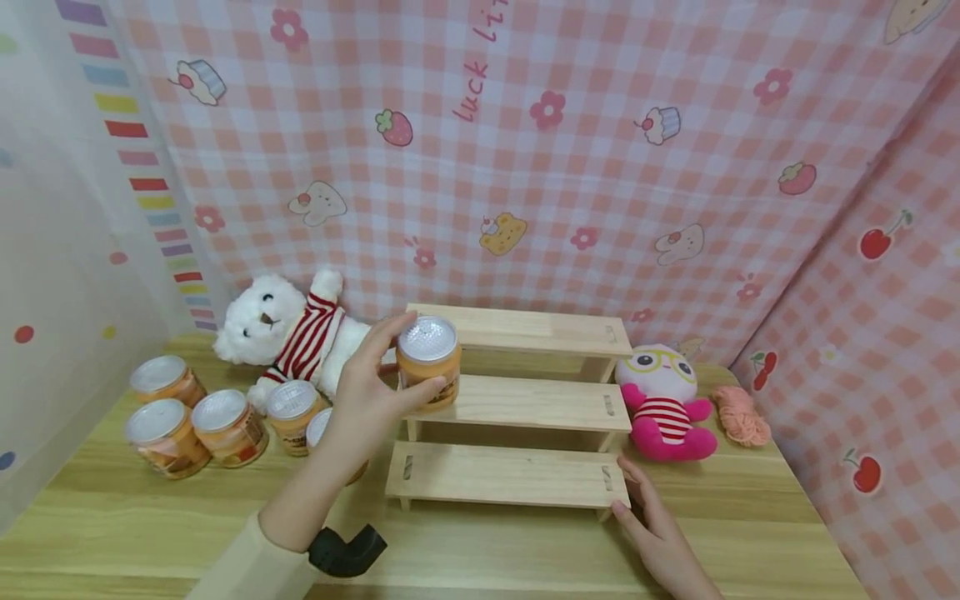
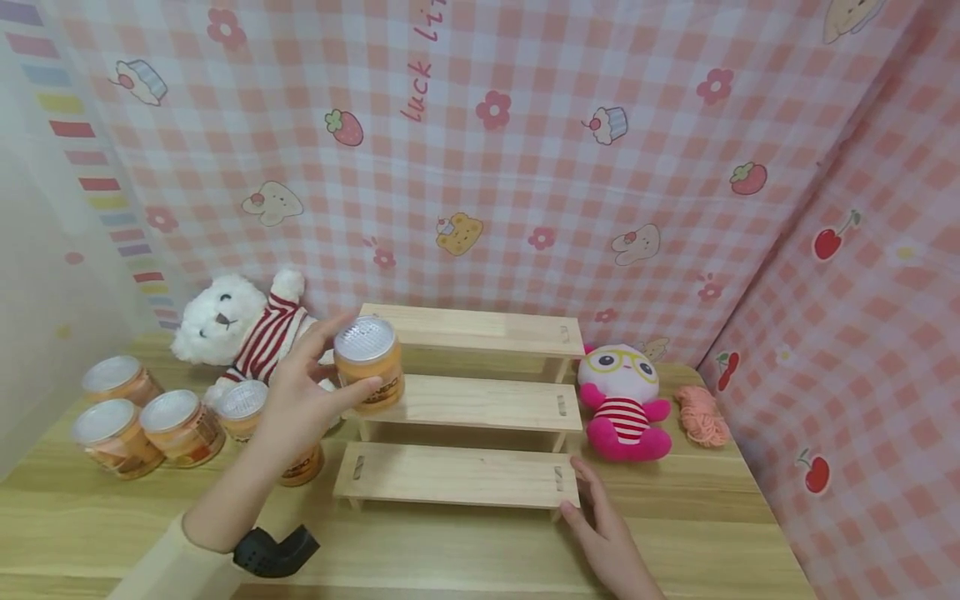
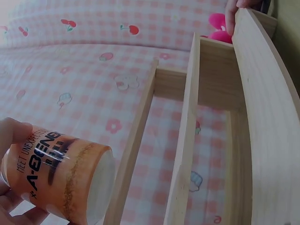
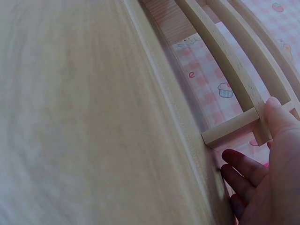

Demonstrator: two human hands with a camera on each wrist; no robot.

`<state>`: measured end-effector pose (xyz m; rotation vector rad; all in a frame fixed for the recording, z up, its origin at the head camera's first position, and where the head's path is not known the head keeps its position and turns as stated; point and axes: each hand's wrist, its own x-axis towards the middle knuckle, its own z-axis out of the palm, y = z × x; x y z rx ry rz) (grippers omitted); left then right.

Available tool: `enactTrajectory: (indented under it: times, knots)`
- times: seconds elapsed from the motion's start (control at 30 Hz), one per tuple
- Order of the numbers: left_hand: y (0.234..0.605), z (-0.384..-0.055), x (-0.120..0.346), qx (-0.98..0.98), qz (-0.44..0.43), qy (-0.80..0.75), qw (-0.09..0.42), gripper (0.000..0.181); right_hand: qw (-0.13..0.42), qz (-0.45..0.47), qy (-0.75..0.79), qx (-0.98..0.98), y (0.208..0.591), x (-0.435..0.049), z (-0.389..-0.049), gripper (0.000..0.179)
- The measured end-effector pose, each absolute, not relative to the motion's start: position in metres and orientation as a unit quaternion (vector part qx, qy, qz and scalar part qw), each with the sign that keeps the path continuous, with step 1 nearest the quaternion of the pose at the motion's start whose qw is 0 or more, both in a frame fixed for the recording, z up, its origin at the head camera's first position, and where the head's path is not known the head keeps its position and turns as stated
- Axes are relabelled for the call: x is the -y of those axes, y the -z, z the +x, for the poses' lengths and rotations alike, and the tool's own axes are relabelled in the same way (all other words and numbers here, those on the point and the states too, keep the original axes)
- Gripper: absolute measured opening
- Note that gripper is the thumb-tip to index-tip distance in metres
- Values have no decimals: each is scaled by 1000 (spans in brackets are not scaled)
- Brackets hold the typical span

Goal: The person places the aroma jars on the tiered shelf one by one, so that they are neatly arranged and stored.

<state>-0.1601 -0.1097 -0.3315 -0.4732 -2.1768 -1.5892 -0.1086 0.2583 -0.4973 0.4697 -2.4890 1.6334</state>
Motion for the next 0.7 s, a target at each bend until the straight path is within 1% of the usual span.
enactTrajectory:
  times: [0.4, 0.7]
  knots:
    - [321, -183, 72, 770, -220, 569, 187, 71, 57, 160, -545, 821, 497, -258, -108, 52]
    - [306, -201, 44, 769, -216, 584, 144, 72, 57, 149, -543, 825, 497, -259, -108, 53]
